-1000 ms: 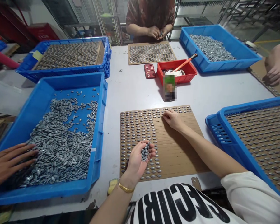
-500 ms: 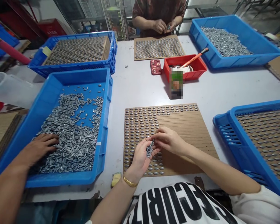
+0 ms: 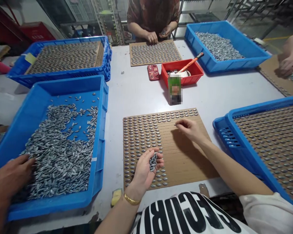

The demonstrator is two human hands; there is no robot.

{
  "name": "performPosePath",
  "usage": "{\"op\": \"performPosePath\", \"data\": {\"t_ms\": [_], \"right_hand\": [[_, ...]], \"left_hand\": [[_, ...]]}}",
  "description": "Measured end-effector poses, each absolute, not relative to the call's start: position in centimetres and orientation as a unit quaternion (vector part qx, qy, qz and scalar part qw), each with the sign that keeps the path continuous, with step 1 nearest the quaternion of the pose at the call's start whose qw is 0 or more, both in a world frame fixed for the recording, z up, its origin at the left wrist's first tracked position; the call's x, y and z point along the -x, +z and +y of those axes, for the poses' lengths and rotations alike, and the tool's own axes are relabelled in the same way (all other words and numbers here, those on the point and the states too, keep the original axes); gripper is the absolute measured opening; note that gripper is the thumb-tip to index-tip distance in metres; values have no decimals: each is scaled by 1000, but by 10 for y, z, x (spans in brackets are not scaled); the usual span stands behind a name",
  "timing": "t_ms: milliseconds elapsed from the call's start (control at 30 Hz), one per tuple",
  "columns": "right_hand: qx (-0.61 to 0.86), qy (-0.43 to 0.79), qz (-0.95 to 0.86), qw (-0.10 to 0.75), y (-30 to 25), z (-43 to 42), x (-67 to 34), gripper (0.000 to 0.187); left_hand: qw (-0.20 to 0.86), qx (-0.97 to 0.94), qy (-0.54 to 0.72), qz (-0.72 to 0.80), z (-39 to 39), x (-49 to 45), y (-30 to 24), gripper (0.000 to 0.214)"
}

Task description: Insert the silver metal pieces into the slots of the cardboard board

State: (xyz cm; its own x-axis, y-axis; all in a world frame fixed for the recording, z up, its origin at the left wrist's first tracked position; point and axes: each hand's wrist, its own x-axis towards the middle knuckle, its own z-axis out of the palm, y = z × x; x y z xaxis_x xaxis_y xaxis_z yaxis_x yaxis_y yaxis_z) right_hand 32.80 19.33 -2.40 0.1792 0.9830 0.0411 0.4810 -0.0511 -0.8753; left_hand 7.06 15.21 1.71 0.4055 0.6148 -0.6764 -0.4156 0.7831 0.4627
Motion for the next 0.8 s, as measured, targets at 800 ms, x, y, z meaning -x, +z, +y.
{"op": "performPosePath", "data": {"t_ms": [800], "right_hand": [[691,160,-650,272,-46,241,-345,14]], "left_hand": [[837,-141,267,455,152,-73,17,21]]}}
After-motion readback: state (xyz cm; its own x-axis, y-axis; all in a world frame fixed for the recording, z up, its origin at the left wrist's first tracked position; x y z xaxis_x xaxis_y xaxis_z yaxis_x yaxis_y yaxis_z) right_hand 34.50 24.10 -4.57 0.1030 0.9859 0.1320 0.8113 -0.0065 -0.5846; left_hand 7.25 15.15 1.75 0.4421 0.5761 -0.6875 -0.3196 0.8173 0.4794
